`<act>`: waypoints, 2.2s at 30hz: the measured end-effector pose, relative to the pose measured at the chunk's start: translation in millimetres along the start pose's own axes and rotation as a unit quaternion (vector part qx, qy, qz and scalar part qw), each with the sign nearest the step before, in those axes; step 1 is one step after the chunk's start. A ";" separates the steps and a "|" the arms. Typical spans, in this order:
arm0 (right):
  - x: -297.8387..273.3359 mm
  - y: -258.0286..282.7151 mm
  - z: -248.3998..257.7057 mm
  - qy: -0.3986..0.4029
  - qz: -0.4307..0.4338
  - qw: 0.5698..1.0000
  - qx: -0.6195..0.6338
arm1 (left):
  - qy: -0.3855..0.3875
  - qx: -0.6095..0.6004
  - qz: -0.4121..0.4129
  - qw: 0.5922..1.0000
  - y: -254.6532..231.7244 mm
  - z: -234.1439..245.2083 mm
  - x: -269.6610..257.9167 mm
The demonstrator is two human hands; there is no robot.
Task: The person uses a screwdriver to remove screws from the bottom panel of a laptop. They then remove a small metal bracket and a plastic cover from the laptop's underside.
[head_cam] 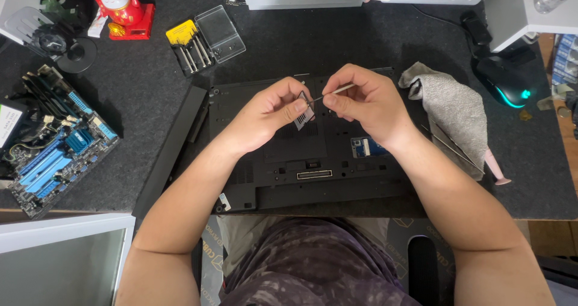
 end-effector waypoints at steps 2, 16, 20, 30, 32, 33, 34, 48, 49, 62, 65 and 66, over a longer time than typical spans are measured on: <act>-1.9 0.9 -0.6 -0.004 -0.007 1.000 0.020 | 0.001 -0.004 0.000 1.000 -2.8 -1.1 -0.2; -4.4 -10.8 -17.3 -0.011 -0.089 0.989 0.116 | 0.002 -0.036 0.017 0.999 -1.8 -0.2 0.5; -4.5 -10.9 -23.5 0.013 -0.102 0.988 0.116 | -0.001 -0.046 0.022 0.999 -3.1 0.8 -0.6; -5.2 -20.1 -28.1 0.051 -0.127 0.983 0.126 | 0.023 -0.028 0.017 0.999 21.1 2.0 -1.9; -6.9 -26.1 -28.1 0.056 -0.136 0.979 0.141 | 0.025 -0.026 0.018 0.999 16.9 -1.7 -2.7; -7.8 -29.7 -29.0 0.061 -0.144 0.975 0.156 | 0.029 -0.024 0.018 0.999 14.6 -3.8 -3.3; -8.1 -30.2 -28.4 0.064 -0.143 0.975 0.156 | 0.026 -0.023 0.018 0.999 13.7 -4.1 -3.3; -7.7 -36.2 -21.6 0.042 -0.120 0.984 0.122 | 0.073 -0.003 0.053 0.996 18.1 -13.6 -3.4; -8.7 -34.9 -21.4 0.043 -0.120 0.984 0.121 | 0.073 -0.003 0.053 0.996 11.5 -17.5 -3.0; -7.8 -24.7 10.7 -0.067 -0.101 0.992 0.022 | 0.014 -0.065 0.017 0.998 -3.6 -7.4 -0.8; 23.0 -13.0 18.6 -0.075 -0.109 0.991 0.001 | -0.053 -0.116 -0.028 0.991 7.4 20.8 1.5; 32.9 -10.4 19.9 -0.077 -0.112 0.991 -0.014 | -0.077 -0.150 -0.046 0.985 15.1 28.7 0.9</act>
Point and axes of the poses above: each hand's wrist, its own x-axis towards the middle knuckle, its own z-axis out of the back of the hand, y = z × x, the point moved 10 cm from there along x, towards the middle knuckle, and after that the axes turned 8 degrees about y, right-handed, at the moved point
